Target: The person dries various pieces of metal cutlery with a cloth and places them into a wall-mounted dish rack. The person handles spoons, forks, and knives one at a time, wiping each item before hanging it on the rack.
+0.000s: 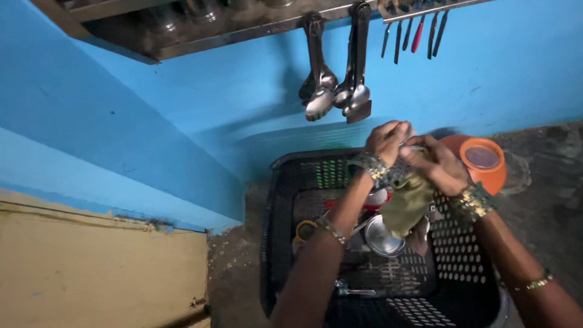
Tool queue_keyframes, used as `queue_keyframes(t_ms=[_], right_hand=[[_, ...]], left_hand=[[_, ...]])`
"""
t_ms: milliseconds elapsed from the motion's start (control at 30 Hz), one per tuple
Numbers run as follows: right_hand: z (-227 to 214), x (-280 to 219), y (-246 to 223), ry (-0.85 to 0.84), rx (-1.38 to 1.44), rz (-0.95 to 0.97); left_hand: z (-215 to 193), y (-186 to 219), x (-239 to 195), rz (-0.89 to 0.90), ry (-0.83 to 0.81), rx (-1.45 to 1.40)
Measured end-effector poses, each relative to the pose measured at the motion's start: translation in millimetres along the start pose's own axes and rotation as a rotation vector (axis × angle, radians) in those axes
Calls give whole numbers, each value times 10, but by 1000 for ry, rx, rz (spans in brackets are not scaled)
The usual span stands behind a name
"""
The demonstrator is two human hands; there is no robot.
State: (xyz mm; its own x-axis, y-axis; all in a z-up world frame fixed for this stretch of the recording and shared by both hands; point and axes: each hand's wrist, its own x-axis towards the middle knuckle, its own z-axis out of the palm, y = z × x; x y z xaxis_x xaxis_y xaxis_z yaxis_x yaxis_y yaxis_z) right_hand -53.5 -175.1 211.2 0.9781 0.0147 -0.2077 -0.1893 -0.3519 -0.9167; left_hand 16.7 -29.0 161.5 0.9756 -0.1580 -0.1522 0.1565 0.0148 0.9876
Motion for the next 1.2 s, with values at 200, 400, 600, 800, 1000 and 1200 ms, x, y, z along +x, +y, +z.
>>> queue_keyframes(t_ms=[200, 400, 600, 800, 1000, 1200], right_hand=[[-114, 333, 218, 153, 72, -234], [-534, 729, 113, 382, 365, -504], [-1176, 1077, -416, 580, 417, -668], [-1635, 1737, -557, 611, 439, -898], [-1744, 2136, -555, 551, 376, -989], [-1790, 2141, -598, 612, 392, -898]], left_hand=[[484, 49, 422, 454, -163, -171], [748, 512, 622, 452, 38, 210], [1033, 819, 1014, 553, 198, 391], [1319, 848, 1767, 775, 146, 363], [1487, 989, 2126, 711, 257, 430], [1337, 1184, 1946, 588, 296, 571]])
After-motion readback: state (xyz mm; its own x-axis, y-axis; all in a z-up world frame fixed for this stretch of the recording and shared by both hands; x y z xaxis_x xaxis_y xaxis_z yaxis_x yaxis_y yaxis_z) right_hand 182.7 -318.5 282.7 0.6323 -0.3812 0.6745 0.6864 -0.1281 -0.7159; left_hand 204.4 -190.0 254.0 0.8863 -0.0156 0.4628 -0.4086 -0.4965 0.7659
